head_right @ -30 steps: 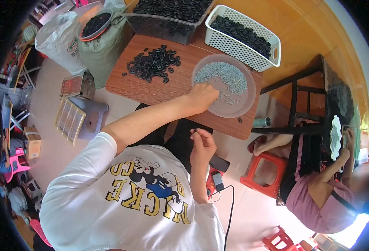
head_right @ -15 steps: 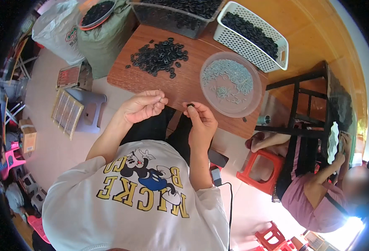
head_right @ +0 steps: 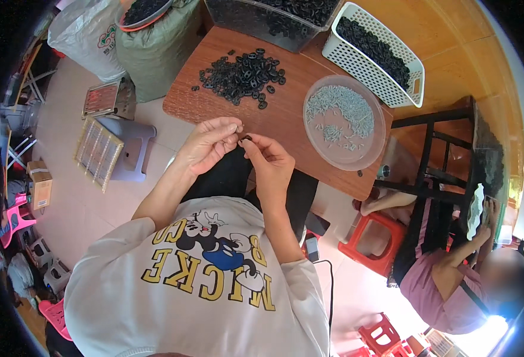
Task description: The person assembles small black plastic components by hand at a table.
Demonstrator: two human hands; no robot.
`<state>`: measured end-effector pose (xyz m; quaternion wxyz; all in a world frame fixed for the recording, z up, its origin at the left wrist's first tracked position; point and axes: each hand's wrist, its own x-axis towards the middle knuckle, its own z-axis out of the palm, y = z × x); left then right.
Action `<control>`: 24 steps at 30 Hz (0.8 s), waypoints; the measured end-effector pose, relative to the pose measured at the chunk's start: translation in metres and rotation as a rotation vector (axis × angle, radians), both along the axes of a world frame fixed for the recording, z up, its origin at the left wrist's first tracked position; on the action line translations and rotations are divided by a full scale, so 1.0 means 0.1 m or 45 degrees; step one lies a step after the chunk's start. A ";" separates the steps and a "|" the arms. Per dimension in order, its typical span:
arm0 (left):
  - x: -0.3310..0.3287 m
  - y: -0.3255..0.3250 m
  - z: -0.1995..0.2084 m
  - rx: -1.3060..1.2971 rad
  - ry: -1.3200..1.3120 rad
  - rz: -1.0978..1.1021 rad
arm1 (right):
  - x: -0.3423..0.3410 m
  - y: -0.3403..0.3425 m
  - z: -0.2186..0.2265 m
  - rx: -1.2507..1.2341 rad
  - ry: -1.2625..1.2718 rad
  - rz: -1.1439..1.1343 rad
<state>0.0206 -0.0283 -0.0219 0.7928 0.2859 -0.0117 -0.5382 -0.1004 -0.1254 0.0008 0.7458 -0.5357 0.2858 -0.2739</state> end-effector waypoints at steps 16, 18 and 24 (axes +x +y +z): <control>-0.18 -0.03 0.08 0.131 -0.107 0.086 | -0.05 0.02 -0.04 -0.078 0.053 -0.051; -0.20 -0.04 0.08 0.153 -0.131 0.104 | -0.06 0.02 -0.04 -0.072 0.071 -0.049; -0.26 -0.04 0.09 0.177 -0.273 0.194 | -0.05 0.04 -0.02 -0.062 0.075 -0.049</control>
